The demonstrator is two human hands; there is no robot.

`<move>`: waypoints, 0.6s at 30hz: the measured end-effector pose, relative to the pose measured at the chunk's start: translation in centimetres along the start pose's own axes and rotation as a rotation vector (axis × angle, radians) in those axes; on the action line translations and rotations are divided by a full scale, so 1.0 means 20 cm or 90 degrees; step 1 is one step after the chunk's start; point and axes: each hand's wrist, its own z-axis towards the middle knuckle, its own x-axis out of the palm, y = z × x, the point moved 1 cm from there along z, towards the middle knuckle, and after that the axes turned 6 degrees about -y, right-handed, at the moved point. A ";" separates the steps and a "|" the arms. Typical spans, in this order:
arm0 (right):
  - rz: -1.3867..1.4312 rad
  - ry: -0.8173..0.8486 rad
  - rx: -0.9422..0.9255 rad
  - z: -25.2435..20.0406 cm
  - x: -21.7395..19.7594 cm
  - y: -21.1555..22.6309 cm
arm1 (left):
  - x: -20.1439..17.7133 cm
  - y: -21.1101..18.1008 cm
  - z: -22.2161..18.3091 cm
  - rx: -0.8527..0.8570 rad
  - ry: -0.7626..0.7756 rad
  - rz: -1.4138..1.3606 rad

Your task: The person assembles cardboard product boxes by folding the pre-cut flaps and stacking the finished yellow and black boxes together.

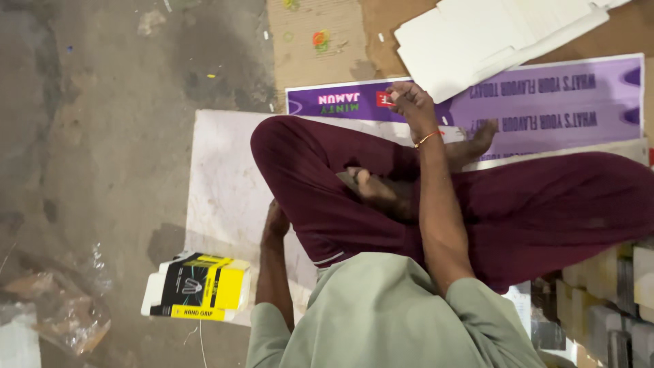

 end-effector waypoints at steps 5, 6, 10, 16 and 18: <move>0.057 -0.072 0.007 0.06 -0.06 0.00 | -0.07 -0.11 0.01 -0.142 -0.009 0.012; 0.054 -0.072 0.008 0.09 -0.05 0.01 | -0.04 -0.14 0.01 -0.162 -0.021 0.033; 0.071 -0.068 0.017 0.13 -0.04 0.03 | 0.01 -0.16 -0.04 -0.205 -0.106 0.045; 0.054 -0.146 0.073 0.25 -0.16 0.06 | -0.03 -0.10 0.06 -0.234 -0.135 0.004; 0.064 -0.155 0.078 0.27 -0.17 0.09 | -0.03 -0.12 0.04 -0.245 -0.136 0.015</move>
